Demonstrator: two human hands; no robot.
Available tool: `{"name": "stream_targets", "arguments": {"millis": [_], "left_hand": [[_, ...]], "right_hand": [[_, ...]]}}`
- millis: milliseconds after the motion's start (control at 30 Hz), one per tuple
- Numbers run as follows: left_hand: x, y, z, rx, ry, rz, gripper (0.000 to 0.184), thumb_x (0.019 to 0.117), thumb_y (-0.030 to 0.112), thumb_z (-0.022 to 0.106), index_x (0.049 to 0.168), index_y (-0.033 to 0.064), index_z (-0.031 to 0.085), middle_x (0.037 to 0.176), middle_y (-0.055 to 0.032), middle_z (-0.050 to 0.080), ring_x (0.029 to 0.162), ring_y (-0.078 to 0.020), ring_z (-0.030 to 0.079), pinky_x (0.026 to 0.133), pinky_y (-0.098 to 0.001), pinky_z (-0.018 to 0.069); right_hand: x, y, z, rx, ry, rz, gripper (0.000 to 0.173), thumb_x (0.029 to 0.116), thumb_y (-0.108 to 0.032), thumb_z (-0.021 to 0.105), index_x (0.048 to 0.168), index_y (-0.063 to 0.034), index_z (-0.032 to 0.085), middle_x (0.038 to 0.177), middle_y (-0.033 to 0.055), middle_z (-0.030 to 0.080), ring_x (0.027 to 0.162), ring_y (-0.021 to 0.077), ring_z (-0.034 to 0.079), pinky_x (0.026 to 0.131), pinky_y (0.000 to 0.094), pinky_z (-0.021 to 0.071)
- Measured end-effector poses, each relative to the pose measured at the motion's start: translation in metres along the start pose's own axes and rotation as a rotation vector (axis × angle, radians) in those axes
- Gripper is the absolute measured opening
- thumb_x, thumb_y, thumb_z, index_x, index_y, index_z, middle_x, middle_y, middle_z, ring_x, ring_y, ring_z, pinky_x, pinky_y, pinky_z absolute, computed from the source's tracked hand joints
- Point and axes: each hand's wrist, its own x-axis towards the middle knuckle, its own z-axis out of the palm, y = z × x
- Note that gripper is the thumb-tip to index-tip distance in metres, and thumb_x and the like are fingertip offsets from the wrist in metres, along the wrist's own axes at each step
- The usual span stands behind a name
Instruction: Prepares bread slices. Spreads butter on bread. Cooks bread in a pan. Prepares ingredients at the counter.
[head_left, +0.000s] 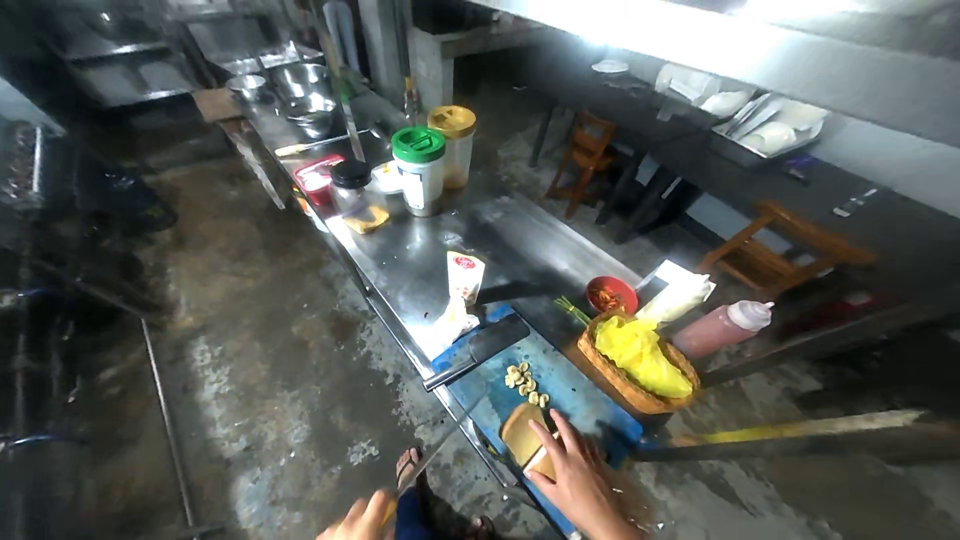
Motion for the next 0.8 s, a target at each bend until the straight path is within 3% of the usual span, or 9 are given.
{"name": "stream_targets", "arguments": {"millis": [67, 133, 233, 333, 433, 500, 600, 733, 800], "left_hand": [[0.061, 0.019, 0.016, -0.027, 0.121, 0.01, 0.044, 0.0992, 0.029, 0.058, 0.142, 0.0181, 0.057, 0.121, -0.0151, 0.07, 0.091, -0.0355, 0.074, 0.076, -0.0565, 0.0611], [0.13, 0.047, 0.032, -0.072, 0.122, 0.008, 0.046, 0.1021, 0.025, 0.055, 0.148, 0.0215, 0.053, 0.129, -0.0153, 0.067, 0.1, -0.0349, 0.073, 0.084, -0.055, 0.0603], [0.209, 0.089, 0.044, -0.091, 0.075, 0.012, 0.049, 0.1029, 0.023, 0.054, 0.151, 0.0219, 0.048, 0.133, -0.0215, 0.062, 0.111, -0.0407, 0.068, 0.091, -0.0573, 0.0579], [0.245, 0.114, 0.044, -0.085, 0.072, 0.036, 0.05, 0.1022, 0.018, 0.054, 0.151, 0.0219, 0.048, 0.138, -0.0228, 0.058, 0.122, -0.0439, 0.061, 0.093, -0.0589, 0.0566], [0.263, 0.121, 0.046, -0.039, 0.109, 0.068, 0.049, 0.1007, 0.015, 0.057, 0.148, 0.0231, 0.05, 0.136, -0.0221, 0.058, 0.125, -0.0451, 0.058, 0.091, -0.0593, 0.057], [0.263, 0.125, 0.046, 0.018, 0.142, 0.103, 0.049, 0.0967, 0.014, 0.062, 0.145, 0.0194, 0.054, 0.134, -0.0228, 0.059, 0.126, -0.0458, 0.055, 0.095, -0.0601, 0.0534], [0.242, 0.138, 0.043, 0.036, 0.216, 0.167, 0.048, 0.0956, 0.027, 0.067, 0.141, 0.0126, 0.058, 0.131, -0.0218, 0.062, 0.126, -0.0442, 0.055, 0.099, -0.0602, 0.0486], [0.214, 0.154, 0.053, -0.087, -0.04, 0.099, 0.058, 0.0997, 0.045, 0.06, 0.146, 0.0107, 0.053, 0.14, -0.021, 0.059, 0.133, -0.0422, 0.054, 0.103, -0.0565, 0.0515], [0.213, 0.156, 0.063, -0.171, -0.1, 0.029, 0.066, 0.0945, 0.049, 0.066, 0.146, 0.0098, 0.053, 0.146, -0.0227, 0.053, 0.134, -0.043, 0.052, 0.104, -0.0565, 0.0512]], "right_hand": [[0.002, -0.004, -0.002, -0.034, -0.037, 0.024, 0.068, 0.0881, -0.055, 0.071, 0.151, -0.0391, 0.05, 0.166, 0.008, 0.034, 0.149, 0.0356, 0.037, 0.119, 0.0598, 0.0315], [0.004, -0.008, -0.003, -0.046, -0.089, 0.067, 0.067, 0.0886, -0.055, 0.07, 0.151, -0.0405, 0.05, 0.166, 0.0054, 0.034, 0.151, 0.0378, 0.033, 0.118, 0.0649, 0.0284], [0.006, -0.013, -0.01, -0.034, -0.092, 0.115, 0.079, 0.0854, -0.055, 0.074, 0.156, -0.0391, 0.043, 0.167, 0.0081, 0.032, 0.149, 0.0365, 0.035, 0.118, 0.0615, 0.0309], [-0.003, -0.011, -0.017, -0.063, -0.064, 0.19, 0.095, 0.0772, -0.063, 0.078, 0.159, -0.0392, 0.036, 0.168, 0.0087, 0.03, 0.149, 0.0346, 0.036, 0.119, 0.0573, 0.032], [-0.017, -0.007, -0.023, -0.04, -0.09, 0.301, 0.11, 0.0688, -0.062, 0.086, 0.162, -0.0373, 0.032, 0.17, 0.0095, 0.025, 0.15, 0.0377, 0.033, 0.119, 0.0596, 0.0313], [-0.025, -0.004, -0.025, -0.047, -0.11, 0.365, 0.117, 0.0657, -0.063, 0.088, 0.163, -0.0374, 0.028, 0.171, 0.0099, 0.022, 0.151, 0.0385, 0.031, 0.12, 0.0606, 0.03], [-0.031, 0.002, -0.026, -0.069, -0.138, 0.42, 0.124, 0.0633, -0.063, 0.09, 0.165, -0.0375, 0.022, 0.17, 0.0128, 0.022, 0.152, 0.0394, 0.029, 0.121, 0.063, 0.0247], [-0.033, 0.006, -0.025, -0.065, -0.233, 0.472, 0.131, 0.0636, -0.063, 0.089, 0.166, -0.0376, 0.012, 0.17, 0.015, 0.022, 0.154, 0.0405, 0.025, 0.122, 0.0662, 0.0167], [-0.032, 0.007, -0.026, -0.058, -0.247, 0.48, 0.133, 0.062, -0.062, 0.09, 0.166, -0.0386, 0.011, 0.168, 0.0162, 0.027, 0.152, 0.0418, 0.029, 0.12, 0.0665, 0.024]]}}
